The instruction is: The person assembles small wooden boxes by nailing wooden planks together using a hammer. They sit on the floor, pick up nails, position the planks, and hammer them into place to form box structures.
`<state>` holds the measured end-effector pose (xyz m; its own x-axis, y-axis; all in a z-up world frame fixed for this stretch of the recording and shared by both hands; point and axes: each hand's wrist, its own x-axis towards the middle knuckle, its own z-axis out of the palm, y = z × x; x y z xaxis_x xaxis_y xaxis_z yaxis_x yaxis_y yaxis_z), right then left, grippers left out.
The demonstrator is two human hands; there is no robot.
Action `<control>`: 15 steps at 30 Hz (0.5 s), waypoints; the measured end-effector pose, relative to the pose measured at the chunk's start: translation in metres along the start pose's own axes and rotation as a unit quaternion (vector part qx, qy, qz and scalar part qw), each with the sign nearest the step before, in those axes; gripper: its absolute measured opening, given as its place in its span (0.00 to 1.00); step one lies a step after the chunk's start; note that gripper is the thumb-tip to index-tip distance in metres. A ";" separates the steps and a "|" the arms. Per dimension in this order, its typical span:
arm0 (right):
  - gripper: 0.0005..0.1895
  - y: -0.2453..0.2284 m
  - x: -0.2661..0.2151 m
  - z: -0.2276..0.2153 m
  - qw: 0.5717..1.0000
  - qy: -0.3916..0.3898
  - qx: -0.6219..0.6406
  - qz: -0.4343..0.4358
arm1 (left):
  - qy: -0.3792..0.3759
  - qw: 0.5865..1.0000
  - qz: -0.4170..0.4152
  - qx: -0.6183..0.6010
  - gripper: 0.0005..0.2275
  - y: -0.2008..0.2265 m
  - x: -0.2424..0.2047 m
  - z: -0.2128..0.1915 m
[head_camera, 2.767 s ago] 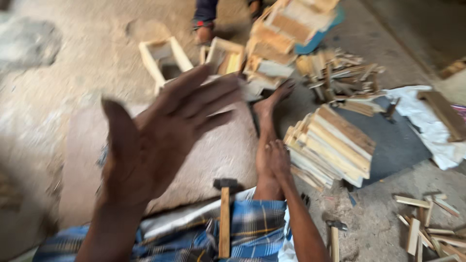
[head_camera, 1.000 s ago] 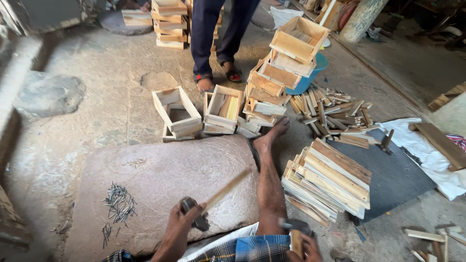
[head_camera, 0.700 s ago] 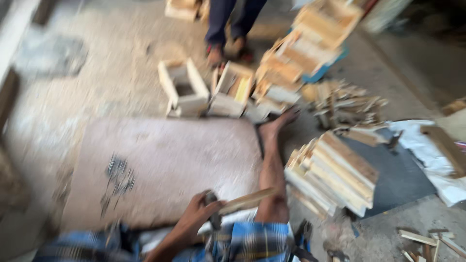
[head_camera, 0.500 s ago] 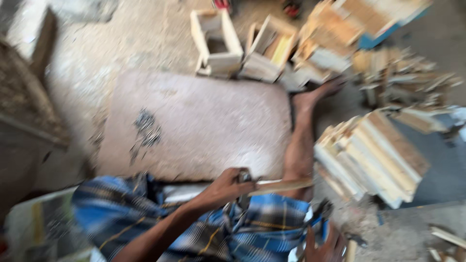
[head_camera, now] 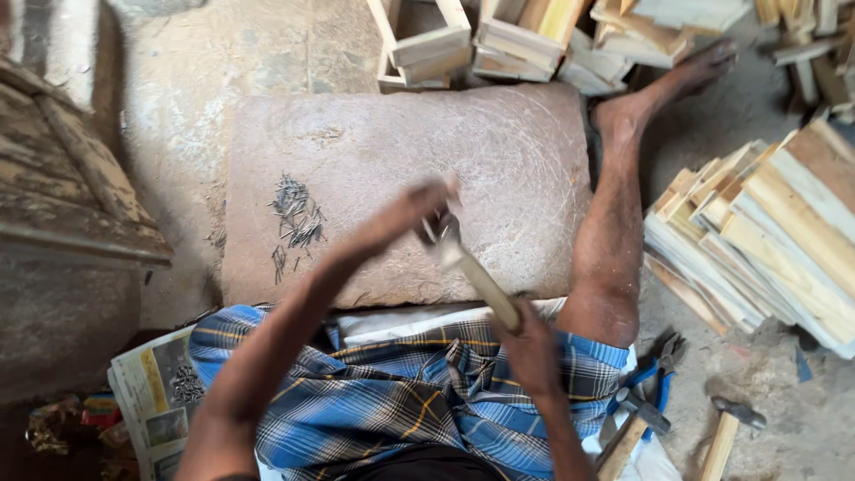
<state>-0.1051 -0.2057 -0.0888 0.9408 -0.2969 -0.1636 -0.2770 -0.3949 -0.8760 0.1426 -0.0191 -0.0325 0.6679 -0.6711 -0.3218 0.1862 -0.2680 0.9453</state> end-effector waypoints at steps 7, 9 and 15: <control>0.14 0.042 0.012 0.051 0.862 -0.087 0.437 0.243 | 0.262 0.799 0.171 0.513 0.25 0.001 0.187 -0.105; 0.15 0.052 0.012 0.050 0.862 -0.084 0.446 0.227 | 0.295 0.760 0.131 0.565 0.28 -0.009 0.225 -0.123; 0.22 0.049 0.023 0.055 0.856 -0.056 0.434 0.274 | 0.356 0.627 0.148 0.677 0.32 -0.037 0.281 -0.159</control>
<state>-0.0864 -0.1843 -0.1603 0.7428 -0.1259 -0.6576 -0.4786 0.5871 -0.6529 0.4380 -0.0882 -0.1495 0.7715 -0.4800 0.4176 -0.4818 -0.8695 -0.1093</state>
